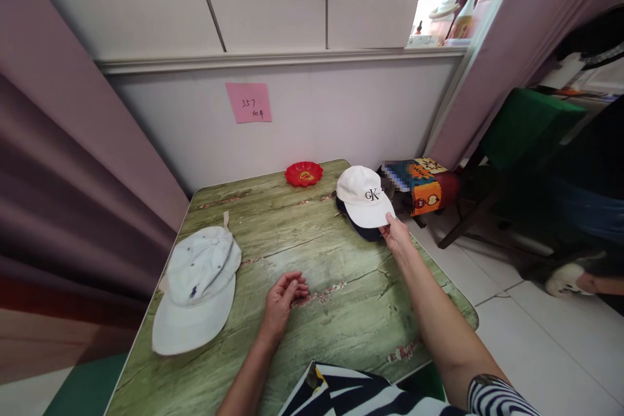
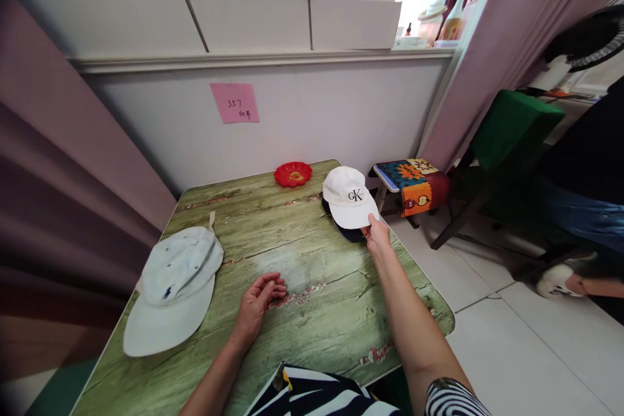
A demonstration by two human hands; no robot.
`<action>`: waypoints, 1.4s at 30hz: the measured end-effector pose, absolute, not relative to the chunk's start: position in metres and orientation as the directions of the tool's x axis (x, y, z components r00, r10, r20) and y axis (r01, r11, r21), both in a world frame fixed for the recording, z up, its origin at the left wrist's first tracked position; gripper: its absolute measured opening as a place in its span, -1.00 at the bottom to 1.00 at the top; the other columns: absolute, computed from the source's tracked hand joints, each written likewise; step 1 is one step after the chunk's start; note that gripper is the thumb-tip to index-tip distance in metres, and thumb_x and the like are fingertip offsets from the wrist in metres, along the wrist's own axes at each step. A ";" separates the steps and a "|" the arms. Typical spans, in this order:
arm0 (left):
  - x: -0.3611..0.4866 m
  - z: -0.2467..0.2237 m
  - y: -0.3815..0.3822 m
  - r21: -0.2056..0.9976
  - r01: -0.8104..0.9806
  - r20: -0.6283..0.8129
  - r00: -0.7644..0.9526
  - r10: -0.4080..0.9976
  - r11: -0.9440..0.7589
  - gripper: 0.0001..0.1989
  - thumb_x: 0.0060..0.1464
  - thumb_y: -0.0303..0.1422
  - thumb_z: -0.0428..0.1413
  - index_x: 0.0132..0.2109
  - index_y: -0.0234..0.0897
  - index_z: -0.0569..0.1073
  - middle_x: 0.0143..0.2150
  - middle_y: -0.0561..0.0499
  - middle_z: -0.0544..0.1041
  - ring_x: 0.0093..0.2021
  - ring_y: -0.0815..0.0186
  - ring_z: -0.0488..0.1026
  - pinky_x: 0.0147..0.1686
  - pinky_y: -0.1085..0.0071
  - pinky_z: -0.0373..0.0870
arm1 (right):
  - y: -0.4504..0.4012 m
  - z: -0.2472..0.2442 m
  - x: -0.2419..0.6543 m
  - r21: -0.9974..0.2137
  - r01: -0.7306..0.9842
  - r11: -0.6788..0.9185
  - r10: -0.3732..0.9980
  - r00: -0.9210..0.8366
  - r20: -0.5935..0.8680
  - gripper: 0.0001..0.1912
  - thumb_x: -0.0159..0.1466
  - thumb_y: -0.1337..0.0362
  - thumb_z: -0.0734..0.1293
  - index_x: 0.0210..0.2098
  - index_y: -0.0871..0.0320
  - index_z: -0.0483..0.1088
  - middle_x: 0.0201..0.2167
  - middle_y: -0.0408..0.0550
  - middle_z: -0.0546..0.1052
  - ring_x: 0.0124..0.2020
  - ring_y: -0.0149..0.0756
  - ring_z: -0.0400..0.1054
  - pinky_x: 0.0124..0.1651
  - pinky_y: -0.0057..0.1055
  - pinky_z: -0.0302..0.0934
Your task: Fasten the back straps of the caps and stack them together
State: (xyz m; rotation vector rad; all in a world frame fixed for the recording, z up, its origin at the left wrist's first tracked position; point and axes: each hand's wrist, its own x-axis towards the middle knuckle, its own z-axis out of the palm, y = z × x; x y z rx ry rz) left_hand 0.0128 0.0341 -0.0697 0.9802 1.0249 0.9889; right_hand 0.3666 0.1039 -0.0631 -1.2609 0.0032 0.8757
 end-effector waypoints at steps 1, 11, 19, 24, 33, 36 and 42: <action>0.012 -0.070 0.034 0.952 -0.178 -0.209 0.212 0.955 0.248 -0.63 0.03 -0.15 0.23 -0.10 -0.31 0.47 -0.21 -0.08 0.57 -0.30 0.29 0.54 -0.23 0.34 0.50 | 0.105 -0.063 0.368 -0.823 -0.568 0.032 0.569 0.687 -0.452 -0.90 0.26 0.33 0.35 -0.23 0.22 0.42 -0.45 -0.08 0.59 -0.52 -0.45 0.44 -0.49 -0.59 0.37; 0.011 -0.073 0.033 0.953 -0.187 -0.195 0.222 0.955 0.238 -0.64 0.05 -0.16 0.22 -0.09 -0.31 0.47 -0.20 -0.08 0.57 -0.30 0.29 0.54 -0.22 0.34 0.49 | 0.102 -0.068 0.374 -0.918 -0.389 -0.074 0.519 0.771 -0.368 -0.76 0.25 0.26 0.34 -0.11 0.24 0.42 -0.46 -0.09 0.56 -0.61 -0.49 0.35 -0.58 -0.59 0.31; 0.010 -0.074 0.032 0.951 -0.189 -0.197 0.237 0.951 0.244 -0.65 0.07 -0.17 0.21 -0.08 -0.31 0.47 -0.20 -0.07 0.57 -0.29 0.30 0.54 -0.23 0.36 0.48 | 0.082 -0.073 0.386 -0.965 -0.141 -0.221 0.516 0.823 -0.238 -0.47 0.08 0.22 0.46 -0.01 0.37 0.42 -0.69 -0.15 0.44 -0.73 -0.41 0.29 -0.69 -0.55 0.23; 0.012 -0.073 0.032 0.956 -0.185 -0.182 0.239 0.954 0.229 -0.65 0.06 -0.17 0.21 -0.08 -0.31 0.47 -0.22 -0.07 0.57 -0.30 0.30 0.53 -0.23 0.35 0.48 | 0.073 -0.074 0.383 -0.966 -0.121 -0.230 0.543 0.807 -0.231 -0.43 0.07 0.21 0.47 0.01 0.37 0.40 -0.70 -0.15 0.45 -0.72 -0.36 0.35 -0.68 -0.52 0.28; 0.015 -0.074 0.026 0.956 -0.185 -0.188 0.218 0.958 0.230 -0.60 0.01 -0.12 0.23 -0.10 -0.32 0.45 -0.24 -0.08 0.56 -0.37 0.30 0.53 -0.31 0.35 0.48 | 0.051 -0.080 0.388 -0.892 0.186 -0.413 0.619 0.775 -0.125 -0.28 0.12 0.07 0.41 0.14 0.42 0.31 -0.62 0.01 0.52 -0.59 -0.16 0.42 -0.47 -0.25 0.36; 0.014 -0.074 0.024 0.955 -0.195 -0.179 0.218 0.959 0.223 -0.59 0.01 -0.11 0.22 -0.11 -0.32 0.45 -0.25 -0.08 0.55 -0.38 0.31 0.52 -0.31 0.35 0.48 | 0.041 -0.073 0.383 -0.783 0.416 -0.463 0.567 0.818 0.099 -0.29 0.12 0.06 0.40 0.12 0.42 0.34 -0.49 0.13 0.56 -0.38 -0.04 0.46 -0.22 -0.16 0.32; 0.017 -0.077 0.020 0.958 -0.198 -0.163 0.230 0.960 0.210 -0.61 0.01 -0.13 0.22 -0.13 -0.33 0.45 -0.28 -0.07 0.55 -0.42 0.32 0.51 -0.35 0.35 0.45 | 0.026 -0.060 0.291 -0.792 0.604 -0.094 0.736 0.578 0.353 -0.50 0.29 0.00 0.20 0.01 0.23 0.45 -0.56 -0.09 0.44 -0.52 -0.30 0.26 -0.30 -0.41 0.16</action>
